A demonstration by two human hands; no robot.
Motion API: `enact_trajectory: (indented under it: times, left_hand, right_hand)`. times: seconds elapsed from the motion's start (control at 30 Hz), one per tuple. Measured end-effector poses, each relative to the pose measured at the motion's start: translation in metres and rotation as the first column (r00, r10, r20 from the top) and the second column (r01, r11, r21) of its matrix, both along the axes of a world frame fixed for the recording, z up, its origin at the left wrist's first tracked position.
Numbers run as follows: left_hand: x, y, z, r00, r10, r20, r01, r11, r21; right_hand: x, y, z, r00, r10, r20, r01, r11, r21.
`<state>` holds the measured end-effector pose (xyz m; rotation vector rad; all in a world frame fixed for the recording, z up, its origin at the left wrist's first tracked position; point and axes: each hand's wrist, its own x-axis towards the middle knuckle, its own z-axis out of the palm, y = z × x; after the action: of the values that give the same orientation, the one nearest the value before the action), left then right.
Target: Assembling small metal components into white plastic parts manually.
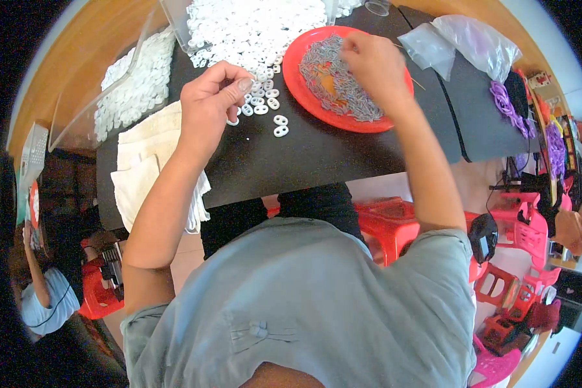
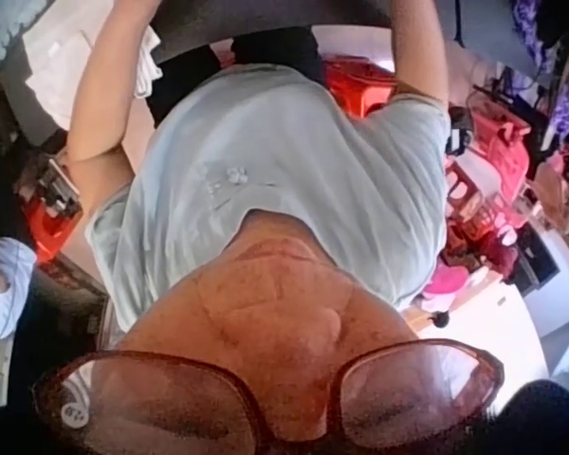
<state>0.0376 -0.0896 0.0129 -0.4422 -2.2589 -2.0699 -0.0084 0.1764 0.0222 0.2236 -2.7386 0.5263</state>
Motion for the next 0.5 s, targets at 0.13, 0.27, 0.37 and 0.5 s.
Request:
enact_trajectory:
  times: [0.13, 0.27, 0.37, 0.5]
  left_hand:
    - [-0.005, 0.000, -0.002, 0.982, -0.006, 0.191, -0.020, 0.991, 0.135]
    - [-0.008, 0.000, -0.007, 0.949, -0.093, 0.301, 0.015, 0.968, 0.250]
    - [-0.008, -0.001, -0.004, 0.942, -0.104, 0.319, 0.018, 0.965, 0.262]
    - [-0.011, -0.006, -0.005, 0.906, -0.184, 0.381, 0.055, 0.944, 0.325]
  right_hand:
    - [-0.008, 0.032, -0.013, 0.998, 0.002, 0.064, -0.018, 0.969, 0.245]
    - [-0.004, 0.029, -0.022, 0.996, 0.078, -0.046, -0.066, 0.973, 0.223]
    - [0.002, 0.018, -0.017, 0.988, 0.096, -0.124, -0.080, 0.988, 0.134]
    - [0.007, 0.010, -0.011, 0.988, 0.131, -0.077, -0.126, 0.990, 0.061]
